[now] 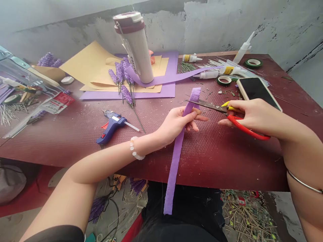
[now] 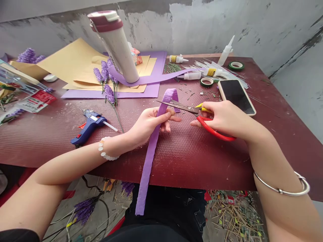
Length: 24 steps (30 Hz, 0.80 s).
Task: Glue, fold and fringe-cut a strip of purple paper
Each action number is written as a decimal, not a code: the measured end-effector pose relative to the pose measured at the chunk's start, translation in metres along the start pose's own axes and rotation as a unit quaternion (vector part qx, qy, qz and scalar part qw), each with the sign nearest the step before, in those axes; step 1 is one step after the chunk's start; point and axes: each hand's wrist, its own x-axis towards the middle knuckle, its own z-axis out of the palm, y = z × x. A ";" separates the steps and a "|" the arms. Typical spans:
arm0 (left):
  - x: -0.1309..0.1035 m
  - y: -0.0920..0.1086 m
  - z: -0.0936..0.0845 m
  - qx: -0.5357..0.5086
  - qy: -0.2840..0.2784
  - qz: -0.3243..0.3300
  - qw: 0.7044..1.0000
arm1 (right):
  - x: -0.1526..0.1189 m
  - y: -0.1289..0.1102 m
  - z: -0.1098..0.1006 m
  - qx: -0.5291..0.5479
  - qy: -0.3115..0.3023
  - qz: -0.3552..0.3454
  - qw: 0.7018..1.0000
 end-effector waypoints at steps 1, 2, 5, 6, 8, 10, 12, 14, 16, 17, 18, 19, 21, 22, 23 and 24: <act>0.000 0.000 0.000 -0.006 -0.001 0.001 1.000 | 0.000 0.000 0.000 -0.005 0.000 0.004 1.000; 0.000 0.000 0.001 -0.010 -0.002 0.002 1.000 | 0.000 0.000 0.000 -0.011 -0.002 0.008 1.000; 0.000 0.001 0.001 -0.008 0.001 0.001 1.000 | 0.000 0.001 -0.001 -0.029 -0.011 0.017 0.999; 0.000 0.001 0.001 -0.003 0.002 -0.001 1.000 | 0.000 0.001 -0.001 -0.035 -0.013 0.020 0.999; 0.000 0.001 0.001 0.008 0.010 -0.006 1.000 | -0.001 0.002 -0.003 -0.043 -0.019 0.023 0.999; 0.000 0.001 0.000 0.014 0.020 -0.011 1.000 | -0.001 0.004 -0.004 -0.045 -0.018 0.023 0.999; 0.000 0.002 -0.001 0.008 0.027 -0.012 1.000 | -0.002 0.007 -0.005 -0.044 -0.014 0.024 0.999; 0.000 0.003 -0.002 -0.002 0.033 -0.012 0.999 | -0.002 0.012 -0.005 -0.046 -0.008 0.028 0.999; 0.000 0.004 -0.002 -0.003 0.042 -0.016 0.999 | -0.002 0.019 -0.005 -0.054 0.003 0.031 0.998; 0.000 0.005 -0.002 0.000 0.047 -0.019 0.999 | -0.002 0.022 -0.005 -0.059 0.013 0.032 0.998; 0.000 0.005 -0.002 0.003 0.052 -0.020 0.998 | -0.002 0.024 -0.005 -0.066 0.022 0.034 0.997; 0.000 0.005 -0.002 0.006 0.055 -0.021 0.998 | -0.001 0.025 -0.005 -0.073 0.031 0.038 0.996; 0.000 0.005 -0.002 0.005 0.054 -0.020 0.998 | 0.000 0.025 -0.006 -0.085 0.037 0.047 0.995; -0.001 0.004 -0.001 0.001 0.050 -0.020 0.999 | 0.000 0.023 -0.006 -0.090 0.035 0.054 0.994; -0.001 0.004 -0.001 -0.005 0.046 -0.019 0.999 | 0.001 0.020 -0.007 -0.095 0.031 0.061 0.993; -0.001 0.003 -0.001 -0.014 0.040 -0.019 0.999 | 0.001 0.018 -0.008 -0.100 0.027 0.068 0.992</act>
